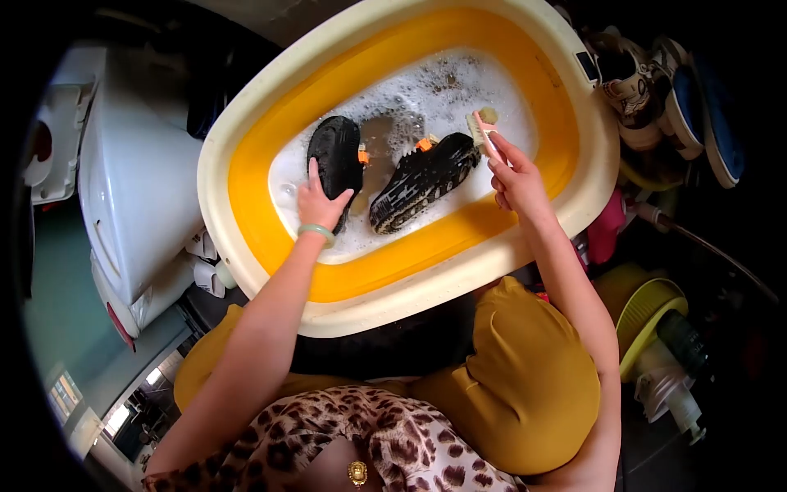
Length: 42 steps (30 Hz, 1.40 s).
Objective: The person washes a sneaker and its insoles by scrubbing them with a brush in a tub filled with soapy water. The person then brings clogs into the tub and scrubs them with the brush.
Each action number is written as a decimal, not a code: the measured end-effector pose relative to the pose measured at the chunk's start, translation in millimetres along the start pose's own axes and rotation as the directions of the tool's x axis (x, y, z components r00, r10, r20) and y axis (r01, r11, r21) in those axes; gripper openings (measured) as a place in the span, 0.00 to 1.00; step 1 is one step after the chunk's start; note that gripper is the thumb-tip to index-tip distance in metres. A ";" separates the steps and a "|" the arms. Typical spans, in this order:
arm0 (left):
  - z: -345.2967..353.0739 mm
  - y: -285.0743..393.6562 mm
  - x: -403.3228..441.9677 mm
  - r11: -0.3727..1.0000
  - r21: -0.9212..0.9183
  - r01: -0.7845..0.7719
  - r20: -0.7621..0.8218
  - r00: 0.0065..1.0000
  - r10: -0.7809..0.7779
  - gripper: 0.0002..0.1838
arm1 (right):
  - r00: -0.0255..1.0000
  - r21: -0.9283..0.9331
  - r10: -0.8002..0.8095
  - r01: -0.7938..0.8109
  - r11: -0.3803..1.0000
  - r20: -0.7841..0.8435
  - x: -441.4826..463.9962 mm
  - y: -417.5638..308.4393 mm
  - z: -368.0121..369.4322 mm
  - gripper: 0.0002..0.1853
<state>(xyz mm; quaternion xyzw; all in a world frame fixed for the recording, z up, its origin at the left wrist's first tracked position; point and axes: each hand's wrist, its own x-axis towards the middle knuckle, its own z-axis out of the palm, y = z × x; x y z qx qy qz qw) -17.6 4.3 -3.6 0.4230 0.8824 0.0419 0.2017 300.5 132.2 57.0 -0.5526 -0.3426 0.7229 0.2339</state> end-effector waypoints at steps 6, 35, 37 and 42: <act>-46.5 -44.0 18.2 0.788 -0.613 0.053 0.225 0.968 0.110 0.47 | 1.000 0.011 -0.015 0.016 1.000 -0.015 -2.1 -11.5 0.3 0.24; 9.5 136.5 -38.2 0.971 -0.239 -0.013 -0.200 0.979 -0.036 0.53 | 0.998 0.065 -0.052 0.051 0.997 0.018 -5.0 -21.7 -3.3 0.24; 8.2 132.2 -23.0 0.958 -0.285 0.027 -0.250 0.963 -0.101 0.55 | 0.998 0.044 -0.055 0.055 0.998 0.015 -7.2 -24.1 -4.8 0.24; 26.1 75.7 9.1 0.673 -0.732 0.102 0.035 0.993 -0.112 0.43 | 1.000 0.029 -0.004 0.004 1.000 0.013 -3.5 -6.4 -13.8 0.24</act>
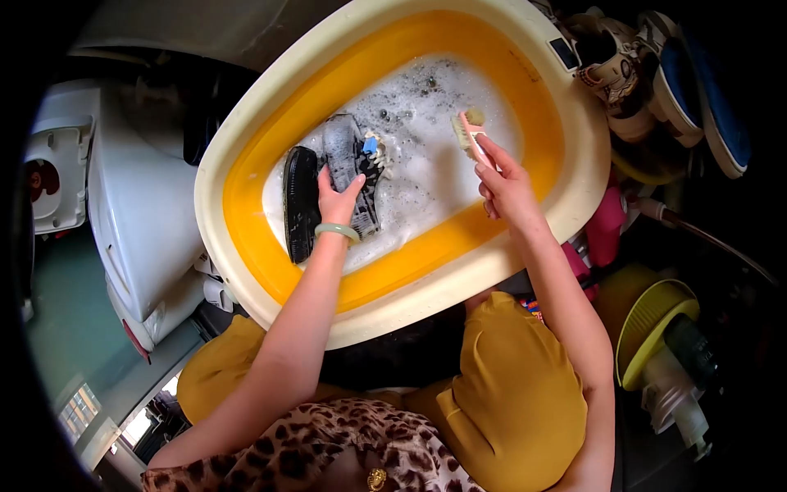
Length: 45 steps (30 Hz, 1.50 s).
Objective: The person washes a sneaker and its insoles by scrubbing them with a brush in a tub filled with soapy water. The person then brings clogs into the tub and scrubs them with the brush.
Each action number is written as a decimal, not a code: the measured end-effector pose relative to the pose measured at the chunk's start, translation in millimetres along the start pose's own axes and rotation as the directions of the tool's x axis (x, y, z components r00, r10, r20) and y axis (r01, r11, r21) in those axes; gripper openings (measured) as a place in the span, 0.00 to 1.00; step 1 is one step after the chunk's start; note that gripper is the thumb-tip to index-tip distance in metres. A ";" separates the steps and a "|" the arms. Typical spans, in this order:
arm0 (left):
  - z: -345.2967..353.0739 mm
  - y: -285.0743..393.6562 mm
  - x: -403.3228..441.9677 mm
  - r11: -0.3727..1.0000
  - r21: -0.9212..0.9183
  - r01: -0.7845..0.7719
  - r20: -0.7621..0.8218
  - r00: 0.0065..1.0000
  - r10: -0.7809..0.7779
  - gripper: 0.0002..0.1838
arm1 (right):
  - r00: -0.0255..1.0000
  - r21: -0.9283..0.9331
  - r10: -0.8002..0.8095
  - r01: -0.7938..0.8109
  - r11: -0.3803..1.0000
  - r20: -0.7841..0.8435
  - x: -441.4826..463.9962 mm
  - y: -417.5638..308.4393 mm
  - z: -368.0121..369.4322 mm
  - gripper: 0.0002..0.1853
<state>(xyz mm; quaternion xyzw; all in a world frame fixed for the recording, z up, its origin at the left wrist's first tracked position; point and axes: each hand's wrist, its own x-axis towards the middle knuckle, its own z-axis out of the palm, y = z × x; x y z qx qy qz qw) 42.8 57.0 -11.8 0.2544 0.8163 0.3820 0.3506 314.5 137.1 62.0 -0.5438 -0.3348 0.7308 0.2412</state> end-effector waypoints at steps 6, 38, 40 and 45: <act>5.4 -6.1 7.3 0.998 0.015 0.062 0.122 0.990 -0.063 0.49 | 0.999 -0.123 0.044 -0.040 0.992 0.029 6.2 4.7 3.8 0.23; -48.0 -28.5 -48.1 0.745 -0.268 0.611 0.696 0.657 -0.288 0.50 | 0.699 -0.655 -0.153 0.711 0.257 0.698 26.6 47.6 86.1 0.28; -53.0 -3.1 -50.1 0.674 -0.383 0.631 0.732 0.653 -0.196 0.50 | 0.835 -0.780 -0.164 0.549 0.301 0.525 65.8 16.0 103.8 0.23; -55.9 -11.4 -47.0 0.587 -0.451 0.672 0.703 0.673 -0.230 0.40 | 0.778 -0.683 -0.231 0.625 0.378 0.585 46.6 39.6 100.1 0.26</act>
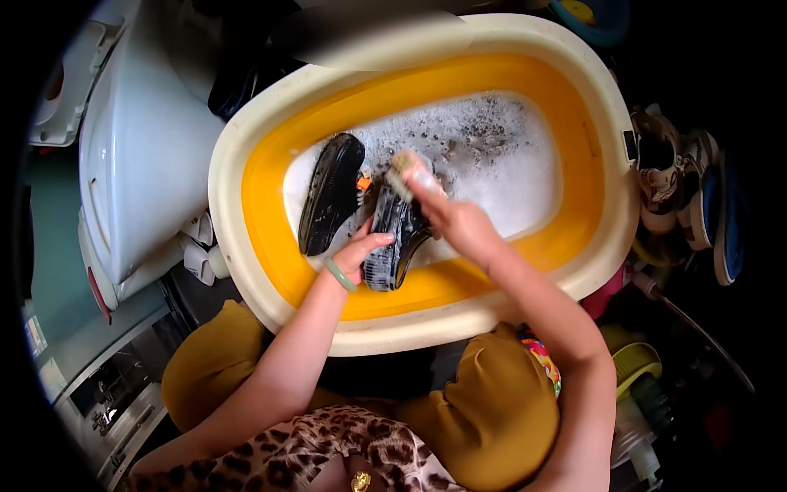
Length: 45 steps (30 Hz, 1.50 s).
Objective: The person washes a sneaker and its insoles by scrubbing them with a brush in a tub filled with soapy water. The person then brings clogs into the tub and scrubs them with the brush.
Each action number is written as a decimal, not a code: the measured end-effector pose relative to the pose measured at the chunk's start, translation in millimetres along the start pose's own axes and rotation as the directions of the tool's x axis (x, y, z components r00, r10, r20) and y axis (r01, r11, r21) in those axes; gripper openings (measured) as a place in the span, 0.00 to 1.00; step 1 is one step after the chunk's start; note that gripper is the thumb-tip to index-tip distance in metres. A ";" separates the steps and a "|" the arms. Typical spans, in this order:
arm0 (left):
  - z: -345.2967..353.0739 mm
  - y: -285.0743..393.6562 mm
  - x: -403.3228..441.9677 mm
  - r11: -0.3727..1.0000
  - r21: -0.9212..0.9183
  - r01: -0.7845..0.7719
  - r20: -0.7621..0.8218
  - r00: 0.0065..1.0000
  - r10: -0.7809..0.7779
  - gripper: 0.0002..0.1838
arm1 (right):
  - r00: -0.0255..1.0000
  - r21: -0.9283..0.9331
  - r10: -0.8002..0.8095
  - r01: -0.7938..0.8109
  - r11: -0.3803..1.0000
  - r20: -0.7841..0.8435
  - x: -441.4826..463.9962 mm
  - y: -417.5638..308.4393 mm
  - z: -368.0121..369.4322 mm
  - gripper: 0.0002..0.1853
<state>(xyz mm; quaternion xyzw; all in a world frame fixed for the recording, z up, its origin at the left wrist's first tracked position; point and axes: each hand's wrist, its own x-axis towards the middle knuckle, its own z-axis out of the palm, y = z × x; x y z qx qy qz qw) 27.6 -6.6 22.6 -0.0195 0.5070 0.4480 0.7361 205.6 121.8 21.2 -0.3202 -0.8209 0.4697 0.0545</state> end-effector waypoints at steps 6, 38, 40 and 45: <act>-2.5 3.0 1.3 0.986 0.169 0.013 0.031 0.999 -0.018 0.47 | 0.996 -0.103 -0.026 0.035 0.994 0.083 -10.6 -11.1 -8.3 0.26; -26.2 -12.8 1.2 0.985 0.156 -0.077 0.012 0.997 0.076 0.32 | 1.000 0.000 -0.006 0.006 1.000 0.018 17.7 -3.5 -3.6 0.22; -27.2 -19.7 10.7 0.996 0.072 0.055 0.009 0.998 -0.055 0.24 | 0.951 -0.088 -0.081 0.112 0.990 0.298 -32.6 -36.9 5.8 0.26; -6.6 1.7 -2.7 0.998 0.064 0.021 -0.025 0.999 -0.019 0.40 | 0.995 -0.037 0.099 -0.099 0.994 0.002 41.3 0.0 -14.8 0.22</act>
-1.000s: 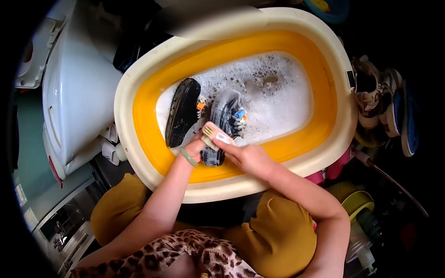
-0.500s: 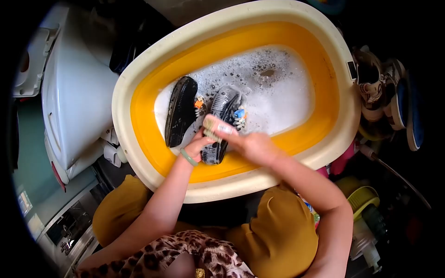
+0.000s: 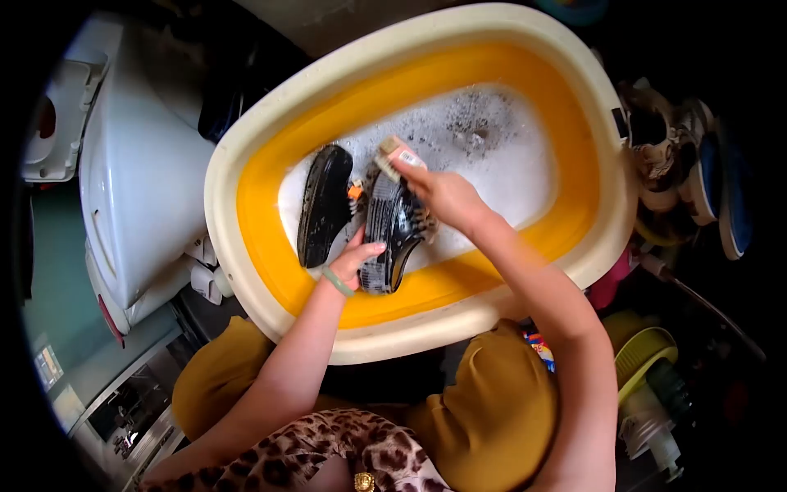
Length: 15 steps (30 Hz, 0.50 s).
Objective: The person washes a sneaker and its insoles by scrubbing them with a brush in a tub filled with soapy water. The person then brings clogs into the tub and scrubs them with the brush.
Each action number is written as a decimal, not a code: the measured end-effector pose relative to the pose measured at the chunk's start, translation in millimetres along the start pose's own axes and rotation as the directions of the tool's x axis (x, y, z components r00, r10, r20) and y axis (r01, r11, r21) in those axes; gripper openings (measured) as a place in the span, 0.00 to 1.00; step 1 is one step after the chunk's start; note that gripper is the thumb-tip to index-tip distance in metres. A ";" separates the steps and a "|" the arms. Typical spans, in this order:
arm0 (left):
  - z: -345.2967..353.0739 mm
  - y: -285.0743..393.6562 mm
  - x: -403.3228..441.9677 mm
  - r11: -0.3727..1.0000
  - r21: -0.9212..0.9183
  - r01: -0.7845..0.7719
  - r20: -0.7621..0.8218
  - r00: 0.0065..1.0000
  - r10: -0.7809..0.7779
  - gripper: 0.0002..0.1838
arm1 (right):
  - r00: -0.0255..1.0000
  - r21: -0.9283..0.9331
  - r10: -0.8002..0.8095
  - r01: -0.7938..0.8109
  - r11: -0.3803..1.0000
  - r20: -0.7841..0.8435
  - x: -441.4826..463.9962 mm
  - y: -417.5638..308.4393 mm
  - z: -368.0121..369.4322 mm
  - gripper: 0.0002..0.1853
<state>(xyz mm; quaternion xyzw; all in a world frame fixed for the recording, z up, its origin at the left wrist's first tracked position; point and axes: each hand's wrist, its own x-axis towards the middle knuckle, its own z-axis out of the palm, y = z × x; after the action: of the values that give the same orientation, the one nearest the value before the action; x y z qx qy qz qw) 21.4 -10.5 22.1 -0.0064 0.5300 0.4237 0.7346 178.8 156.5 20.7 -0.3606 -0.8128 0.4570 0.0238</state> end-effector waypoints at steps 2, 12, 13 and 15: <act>-7.7 -4.5 7.2 0.998 -0.005 -0.067 0.082 0.994 0.068 0.40 | 0.999 0.308 -0.022 0.034 0.951 -0.042 13.4 14.3 5.5 0.21; -17.3 -8.5 3.7 0.999 -0.038 0.024 0.062 0.998 -0.022 0.41 | 0.997 0.009 -0.058 0.058 0.998 0.048 -16.2 -0.4 9.4 0.24; -20.7 -9.3 9.1 0.999 0.020 -0.032 0.089 0.996 0.030 0.41 | 0.999 0.080 -0.043 0.043 0.996 -0.005 3.3 17.6 6.3 0.24; -17.2 -4.6 10.2 0.993 0.080 -0.091 0.123 0.989 0.081 0.41 | 0.998 0.152 -0.023 0.032 0.988 -0.062 11.7 33.8 5.9 0.23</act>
<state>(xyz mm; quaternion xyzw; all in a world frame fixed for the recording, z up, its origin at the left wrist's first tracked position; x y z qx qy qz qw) 11.8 -15.1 4.6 0.0733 0.5026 0.4316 0.7455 187.0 170.2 -11.8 -0.3600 -0.7791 0.5066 0.0823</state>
